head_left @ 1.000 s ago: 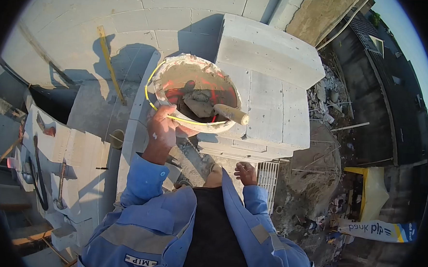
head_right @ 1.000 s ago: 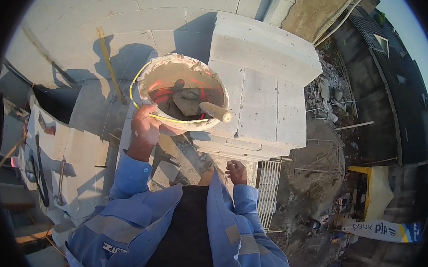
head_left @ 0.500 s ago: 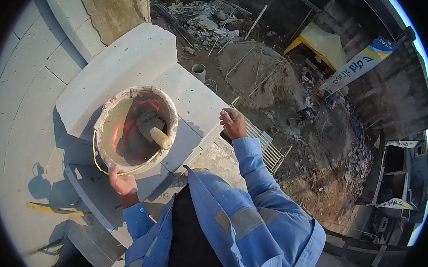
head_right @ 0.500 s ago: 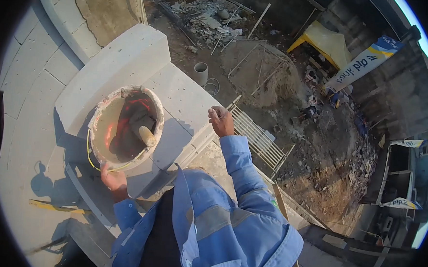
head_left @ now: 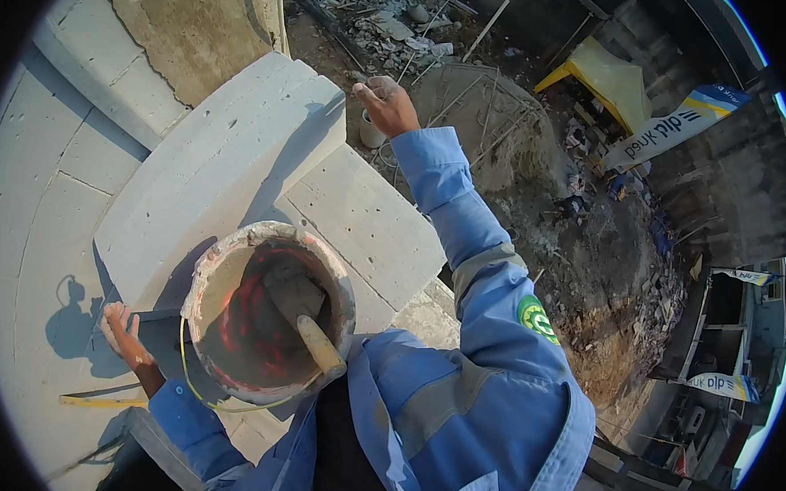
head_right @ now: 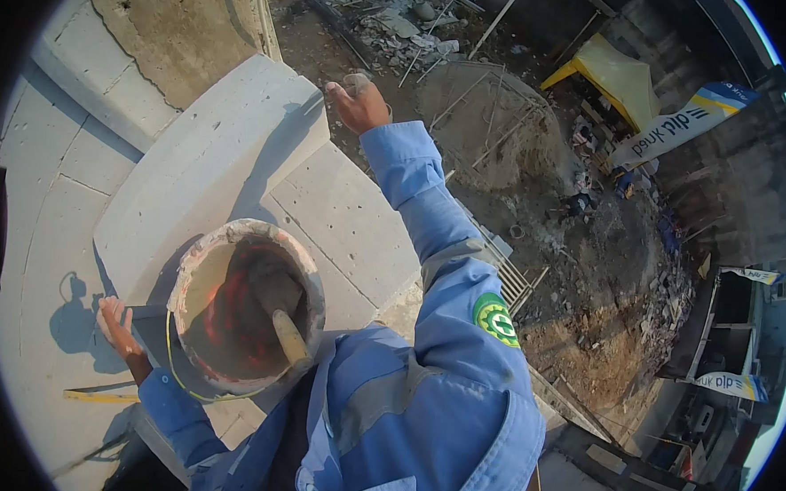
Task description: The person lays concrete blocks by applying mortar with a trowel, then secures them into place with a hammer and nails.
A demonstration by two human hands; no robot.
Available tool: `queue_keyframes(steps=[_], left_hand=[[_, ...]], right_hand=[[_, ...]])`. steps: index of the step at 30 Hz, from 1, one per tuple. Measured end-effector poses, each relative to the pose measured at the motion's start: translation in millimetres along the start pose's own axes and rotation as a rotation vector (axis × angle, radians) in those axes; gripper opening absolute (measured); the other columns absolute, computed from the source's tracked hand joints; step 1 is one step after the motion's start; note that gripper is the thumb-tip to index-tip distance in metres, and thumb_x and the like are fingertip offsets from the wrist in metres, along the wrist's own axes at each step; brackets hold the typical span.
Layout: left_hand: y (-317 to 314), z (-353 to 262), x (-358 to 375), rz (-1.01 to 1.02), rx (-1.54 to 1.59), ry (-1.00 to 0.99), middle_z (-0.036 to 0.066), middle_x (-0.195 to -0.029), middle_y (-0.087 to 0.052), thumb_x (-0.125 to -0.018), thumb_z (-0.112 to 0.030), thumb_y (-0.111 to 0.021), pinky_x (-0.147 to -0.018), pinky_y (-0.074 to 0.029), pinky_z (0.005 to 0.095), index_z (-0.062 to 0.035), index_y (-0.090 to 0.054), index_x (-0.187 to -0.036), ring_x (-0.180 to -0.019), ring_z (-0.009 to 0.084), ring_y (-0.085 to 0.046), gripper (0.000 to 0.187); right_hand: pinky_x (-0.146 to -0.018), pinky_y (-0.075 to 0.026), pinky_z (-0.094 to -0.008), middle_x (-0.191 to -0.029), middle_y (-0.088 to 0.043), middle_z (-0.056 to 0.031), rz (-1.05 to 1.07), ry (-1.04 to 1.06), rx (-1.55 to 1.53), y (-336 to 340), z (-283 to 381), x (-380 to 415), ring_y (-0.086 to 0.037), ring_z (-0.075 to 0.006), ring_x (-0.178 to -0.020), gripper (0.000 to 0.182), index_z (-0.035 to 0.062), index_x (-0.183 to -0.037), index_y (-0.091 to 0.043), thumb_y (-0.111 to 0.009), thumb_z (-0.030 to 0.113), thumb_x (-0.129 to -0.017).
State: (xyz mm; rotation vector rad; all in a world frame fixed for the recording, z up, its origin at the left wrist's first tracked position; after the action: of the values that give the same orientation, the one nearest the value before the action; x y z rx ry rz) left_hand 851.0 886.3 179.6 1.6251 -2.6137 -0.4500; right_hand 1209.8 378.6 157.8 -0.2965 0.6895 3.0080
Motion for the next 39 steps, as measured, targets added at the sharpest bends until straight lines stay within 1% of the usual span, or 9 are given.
queue_keyframes(steps=[5,7,9,15,17,19,25,29,39], left_hand=[[-43,24,-67,-0.107,-0.674,-0.284,0.026,-0.136,-0.051,-0.086,-0.066,-0.059,-0.102,-0.041,0.0448,0.0053,-0.052,-0.131,-0.126,0.0384,-0.05,0.084],[-49,14,-54,0.037,-0.75,0.016,0.029,-0.144,-0.044,-0.088,-0.065,-0.056,-0.109,-0.035,0.0459,0.0052,-0.046,-0.138,-0.133,0.0407,-0.043,0.087],[-50,19,-47,0.031,-0.663,-0.298,0.03,-0.149,-0.037,-0.091,-0.064,-0.052,-0.114,-0.028,0.0458,0.0048,-0.037,-0.145,-0.139,0.0425,-0.035,0.088],[-42,4,-5,0.043,-0.917,-0.49,0.024,-0.155,-0.03,-0.09,-0.068,-0.049,-0.118,-0.019,0.0543,-0.0017,-0.025,-0.153,-0.146,0.0408,-0.022,0.095],[-32,-7,12,0.034,-1.2,-0.581,0.022,-0.155,-0.03,-0.088,-0.071,-0.05,-0.118,-0.017,0.0564,-0.0031,-0.027,-0.153,-0.147,0.0383,-0.021,0.097],[-26,-26,22,0.387,-1.119,-0.76,0.018,-0.153,-0.035,-0.079,-0.077,-0.054,-0.119,-0.012,0.0581,-0.0051,-0.034,-0.149,-0.145,0.0349,-0.026,0.102],[-23,-32,21,0.537,-0.98,-0.51,0.015,-0.135,-0.048,-0.064,-0.055,-0.083,-0.116,-0.026,0.0532,-0.007,-0.04,-0.144,-0.131,0.0332,-0.041,0.104],[-32,-18,18,0.437,-0.967,-0.579,0.015,-0.13,-0.05,-0.061,-0.049,-0.086,-0.111,-0.031,0.0533,-0.0047,-0.043,-0.141,-0.128,0.0339,-0.043,0.102],[101,-88,62,0.214,-0.982,-0.603,0.015,-0.124,-0.051,-0.058,-0.049,-0.088,-0.105,-0.036,0.0482,-0.0042,-0.045,-0.137,-0.123,0.0325,-0.047,0.1]], right_hand=[[-0.101,-0.046,-0.0468,-0.113,-0.061,-0.037,-0.08,-0.009,0.261,-75,18,-62,-0.059,-0.0457,-0.116,0.083,-0.005,-0.138,-0.048,-0.057,0.061,-0.089],[-0.093,-0.05,-0.0437,-0.109,-0.069,-0.0252,0.221,-0.024,0.265,-85,24,-55,-0.065,-0.0402,-0.106,0.068,0.0025,-0.126,-0.063,-0.058,0.06,-0.089],[-0.088,-0.052,-0.0434,-0.105,-0.071,-0.0204,0.135,0.062,0.247,-90,11,-59,-0.067,-0.0375,-0.101,0.061,0.004,-0.118,-0.067,-0.06,0.057,-0.089],[-0.096,-0.047,-0.0439,-0.119,-0.066,-0.0196,0.042,0.233,0.242,-61,31,-19,-0.061,-0.0393,-0.113,0.063,0.0055,-0.132,-0.058,-0.056,0.055,-0.093],[-0.102,-0.042,-0.0465,-0.126,-0.061,-0.0175,-0.078,0.584,0.524,-59,29,-14,-0.054,-0.0384,-0.12,0.068,0.0076,-0.138,-0.053,-0.056,0.057,-0.092],[-0.108,-0.036,-0.0486,-0.133,-0.054,-0.0162,0.254,0.897,0.574,-55,51,-2,-0.047,-0.0371,-0.125,0.071,0.009,-0.141,-0.05,-0.057,0.059,-0.09],[-0.109,-0.035,-0.049,-0.142,-0.045,-0.0171,0.64,1.145,0.927,-51,69,4,-0.044,-0.0397,-0.128,0.117,0.0142,-0.153,-0.029,-0.092,0.035,-0.056],[-0.108,-0.037,-0.0483,-0.14,-0.047,-0.017,0.706,0.87,1.06,-62,97,3,-0.045,-0.0361,-0.129,0.107,0.0098,-0.146,-0.04,-0.092,0.026,-0.054],[-0.103,-0.039,-0.0474,-0.127,-0.056,-0.0172,0.532,1.258,0.883,-9,279,45,-0.051,-0.0371,-0.12,0.095,0.0054,-0.135,-0.049,-0.091,0.018,-0.05]])
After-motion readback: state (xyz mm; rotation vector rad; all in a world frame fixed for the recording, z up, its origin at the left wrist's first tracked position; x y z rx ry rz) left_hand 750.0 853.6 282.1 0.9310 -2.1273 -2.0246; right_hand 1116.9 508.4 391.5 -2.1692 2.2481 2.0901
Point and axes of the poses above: each hand's wrist, its own x-axis away from the middle knuckle, its own y-axis out of the back of the hand, z = x × y, the point moved 2 cm from there along -x, towards the middle knuckle
